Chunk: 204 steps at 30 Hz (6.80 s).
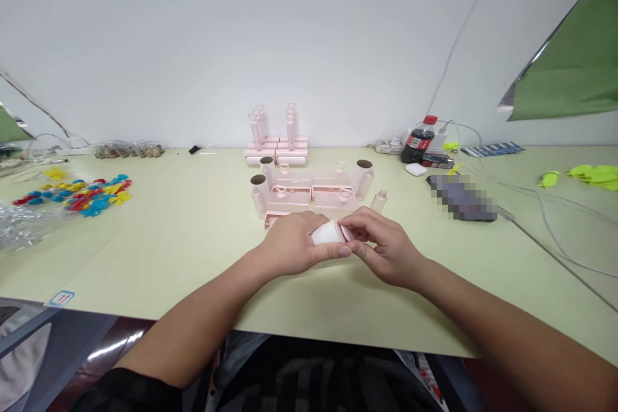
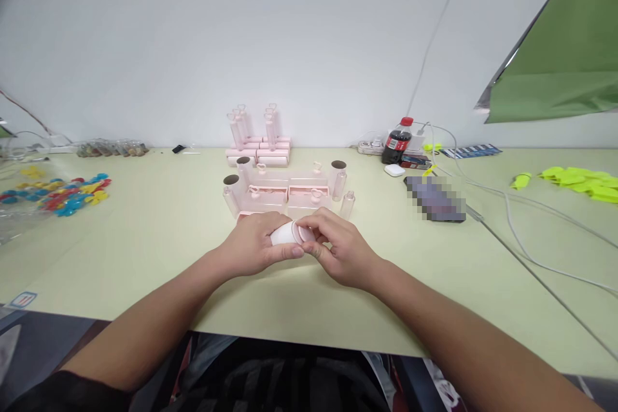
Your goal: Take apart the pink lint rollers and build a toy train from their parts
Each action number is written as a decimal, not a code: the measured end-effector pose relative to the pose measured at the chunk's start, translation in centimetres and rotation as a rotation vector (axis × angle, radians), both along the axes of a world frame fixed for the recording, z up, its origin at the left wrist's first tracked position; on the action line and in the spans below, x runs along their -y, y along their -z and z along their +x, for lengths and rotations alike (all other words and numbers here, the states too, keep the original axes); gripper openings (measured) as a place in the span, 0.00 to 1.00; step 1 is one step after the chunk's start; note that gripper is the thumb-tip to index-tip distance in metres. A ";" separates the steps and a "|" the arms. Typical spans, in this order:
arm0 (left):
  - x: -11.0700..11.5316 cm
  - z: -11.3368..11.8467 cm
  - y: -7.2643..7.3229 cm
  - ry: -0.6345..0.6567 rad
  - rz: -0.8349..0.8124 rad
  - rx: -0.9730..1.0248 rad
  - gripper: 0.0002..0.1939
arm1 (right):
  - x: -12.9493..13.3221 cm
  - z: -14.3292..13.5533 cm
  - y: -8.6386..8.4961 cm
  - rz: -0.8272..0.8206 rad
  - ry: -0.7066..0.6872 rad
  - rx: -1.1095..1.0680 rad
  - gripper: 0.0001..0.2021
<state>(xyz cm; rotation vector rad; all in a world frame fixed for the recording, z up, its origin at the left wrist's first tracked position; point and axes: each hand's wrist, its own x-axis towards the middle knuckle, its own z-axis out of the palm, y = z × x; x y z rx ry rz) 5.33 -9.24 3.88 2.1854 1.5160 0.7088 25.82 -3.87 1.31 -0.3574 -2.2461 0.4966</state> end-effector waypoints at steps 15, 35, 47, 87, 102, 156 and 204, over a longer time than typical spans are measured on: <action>-0.5 -0.8 0.7 0.014 -0.111 0.270 0.27 | -1.1 0.2 1.2 -0.498 0.044 -0.123 0.15; 0.0 0.3 1.6 0.056 -0.189 0.626 0.24 | 0.6 -1.1 -0.2 -0.975 -0.107 -0.047 0.18; -0.1 0.4 1.7 0.047 -0.177 0.678 0.23 | 0.6 -1.0 -0.9 -1.035 -0.135 -0.016 0.19; -2.0 -2.7 1.4 -0.279 0.280 0.478 0.16 | -0.4 -0.6 -0.6 -0.995 -0.031 -0.159 0.20; -1.8 -0.6 2.2 -0.051 -0.292 1.092 0.24 | -4.8 3.5 -2.2 -0.232 0.688 -0.247 0.07; -2.1 -0.2 2.5 -0.104 -0.337 1.136 0.24 | -2.0 1.1 -0.6 0.064 0.101 0.141 0.19; -1.8 0.1 3.0 -0.261 -0.074 0.684 0.22 | -1.3 0.2 0.2 -0.197 0.089 -0.072 0.07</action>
